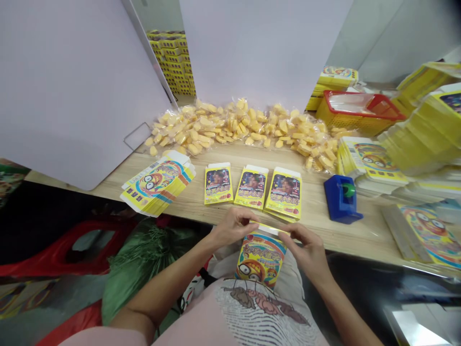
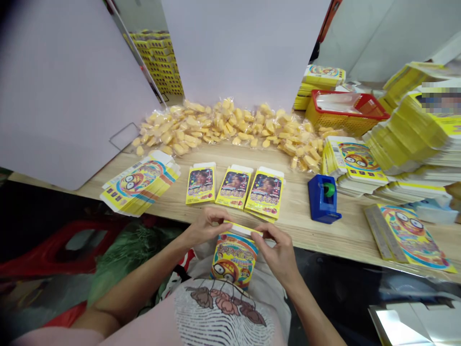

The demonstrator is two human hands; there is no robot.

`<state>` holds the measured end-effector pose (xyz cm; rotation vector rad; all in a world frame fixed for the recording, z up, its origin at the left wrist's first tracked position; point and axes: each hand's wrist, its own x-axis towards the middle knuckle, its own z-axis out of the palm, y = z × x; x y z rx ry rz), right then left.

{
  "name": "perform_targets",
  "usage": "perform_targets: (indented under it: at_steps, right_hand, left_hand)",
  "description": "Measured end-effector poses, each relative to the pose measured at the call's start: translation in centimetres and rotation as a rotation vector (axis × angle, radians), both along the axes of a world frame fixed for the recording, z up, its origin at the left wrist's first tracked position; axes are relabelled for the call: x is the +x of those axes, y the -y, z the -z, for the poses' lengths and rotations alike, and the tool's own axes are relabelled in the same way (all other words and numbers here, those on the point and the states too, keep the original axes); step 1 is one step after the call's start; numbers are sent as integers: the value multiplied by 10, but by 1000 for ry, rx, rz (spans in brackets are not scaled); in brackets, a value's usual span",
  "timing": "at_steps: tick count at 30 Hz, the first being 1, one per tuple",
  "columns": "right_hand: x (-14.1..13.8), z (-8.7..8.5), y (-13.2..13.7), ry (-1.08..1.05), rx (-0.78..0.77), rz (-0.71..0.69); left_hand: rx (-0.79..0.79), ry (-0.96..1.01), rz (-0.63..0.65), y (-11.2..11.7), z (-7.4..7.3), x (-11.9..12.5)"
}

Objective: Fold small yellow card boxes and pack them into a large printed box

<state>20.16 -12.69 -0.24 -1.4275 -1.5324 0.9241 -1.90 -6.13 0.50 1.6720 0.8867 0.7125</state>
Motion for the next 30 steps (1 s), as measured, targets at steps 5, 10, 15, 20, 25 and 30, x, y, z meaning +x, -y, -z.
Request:
perform_targets:
  at_steps: [5,10,15,20,25,30]
  right_hand:
    - [1,3,2,-66,51,-46]
    - [1,15,13,-71,161,-43]
    - [-12,24,23,-79,184,49]
    - [-10,28,23,-68,181,0]
    - [70,23,-6,0,196,437]
    - [168,27,-47,126,142,787]
  left_hand:
    - [70,-8,95,-3,2,-6]
    - [87,16,77,7,15,-9]
    - [-24,106,39,18,30,-4]
    - [-78,107,38,13,40,-2]
    - [-88,85,9,3,43,-2]
    - [-258,115,-65,11,42,3]
